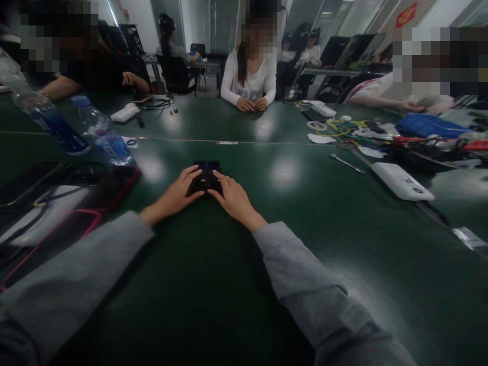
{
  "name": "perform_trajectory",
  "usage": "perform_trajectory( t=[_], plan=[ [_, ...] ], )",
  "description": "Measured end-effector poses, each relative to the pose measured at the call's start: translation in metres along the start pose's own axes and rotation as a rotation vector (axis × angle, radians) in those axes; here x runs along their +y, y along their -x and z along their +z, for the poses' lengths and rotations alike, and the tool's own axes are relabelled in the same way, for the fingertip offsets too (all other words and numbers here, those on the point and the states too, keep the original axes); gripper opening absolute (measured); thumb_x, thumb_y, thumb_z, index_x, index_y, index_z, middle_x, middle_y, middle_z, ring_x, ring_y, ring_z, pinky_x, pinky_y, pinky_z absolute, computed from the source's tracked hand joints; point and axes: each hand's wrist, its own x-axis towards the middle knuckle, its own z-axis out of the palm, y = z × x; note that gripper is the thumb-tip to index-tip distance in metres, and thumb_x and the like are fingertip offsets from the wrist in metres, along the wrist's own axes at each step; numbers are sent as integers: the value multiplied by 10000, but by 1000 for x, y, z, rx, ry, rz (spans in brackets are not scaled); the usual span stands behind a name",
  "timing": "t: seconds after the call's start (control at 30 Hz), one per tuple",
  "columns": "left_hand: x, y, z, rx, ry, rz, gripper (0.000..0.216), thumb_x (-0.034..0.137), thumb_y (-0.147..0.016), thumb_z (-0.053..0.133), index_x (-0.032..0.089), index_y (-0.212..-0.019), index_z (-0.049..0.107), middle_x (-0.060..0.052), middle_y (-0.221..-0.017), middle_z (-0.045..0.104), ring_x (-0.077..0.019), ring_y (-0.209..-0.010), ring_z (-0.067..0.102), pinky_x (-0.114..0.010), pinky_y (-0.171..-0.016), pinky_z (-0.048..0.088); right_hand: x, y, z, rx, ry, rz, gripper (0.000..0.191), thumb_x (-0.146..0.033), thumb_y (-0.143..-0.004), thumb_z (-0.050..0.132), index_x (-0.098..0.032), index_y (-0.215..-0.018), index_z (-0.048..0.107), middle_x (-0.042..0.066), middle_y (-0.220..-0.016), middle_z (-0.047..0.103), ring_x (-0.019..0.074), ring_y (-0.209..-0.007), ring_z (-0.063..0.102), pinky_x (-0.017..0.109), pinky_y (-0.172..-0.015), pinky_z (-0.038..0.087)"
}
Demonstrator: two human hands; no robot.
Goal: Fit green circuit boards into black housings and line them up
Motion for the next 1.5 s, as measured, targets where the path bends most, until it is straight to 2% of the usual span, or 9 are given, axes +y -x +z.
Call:
perform_trajectory(
  t=[0.27, 0.5, 0.67, 1.03, 1.5],
  plan=[
    [0, 0, 0, -6, -21, -5, 660, 458, -980, 592, 254, -1540, 308, -171, -1616, 323, -356, -1494, 388, -598, -1176, 418, -4, 2, -2, 2, 53, 10, 631, -517, -1052, 435, -142, -1552, 350, 196, -1418, 568, 362, -1234, 592, 558, -1010, 521],
    [5, 0, -4, 11, -58, -44, 649, 439, -963, 612, 190, -1505, 355, -197, -1601, 348, -353, -1486, 390, -578, -1203, 389, -9, 2, -4, -12, 165, 55, 637, -551, -1060, 379, -169, -1568, 338, 191, -1372, 592, 372, -1185, 606, 549, -947, 535],
    [1, 1, -4, 66, -48, -55, 630, 401, -943, 634, 219, -1489, 377, -175, -1581, 374, -362, -1486, 391, -612, -1206, 371, -11, 2, -5, -1, 199, 87, 640, -559, -1059, 355, -187, -1580, 328, 188, -1330, 600, 374, -1151, 603, 553, -921, 534],
    [-4, 2, -2, 11, 10, -9, 684, 388, -944, 642, 224, -1532, 333, -178, -1649, 299, -338, -1535, 322, -585, -1235, 332, -8, 2, -6, 49, 81, 68, 625, -498, -1028, 431, -152, -1545, 377, 184, -1434, 556, 345, -1275, 562, 545, -1042, 502],
    [-2, 2, -2, 3, -26, -58, 725, 483, -954, 634, 243, -1554, 307, -170, -1663, 283, -346, -1536, 322, -586, -1223, 350, -13, 1, -8, 27, 86, 113, 654, -486, -1006, 432, -132, -1552, 371, 203, -1423, 570, 365, -1265, 587, 583, -1027, 513]
  ],
)
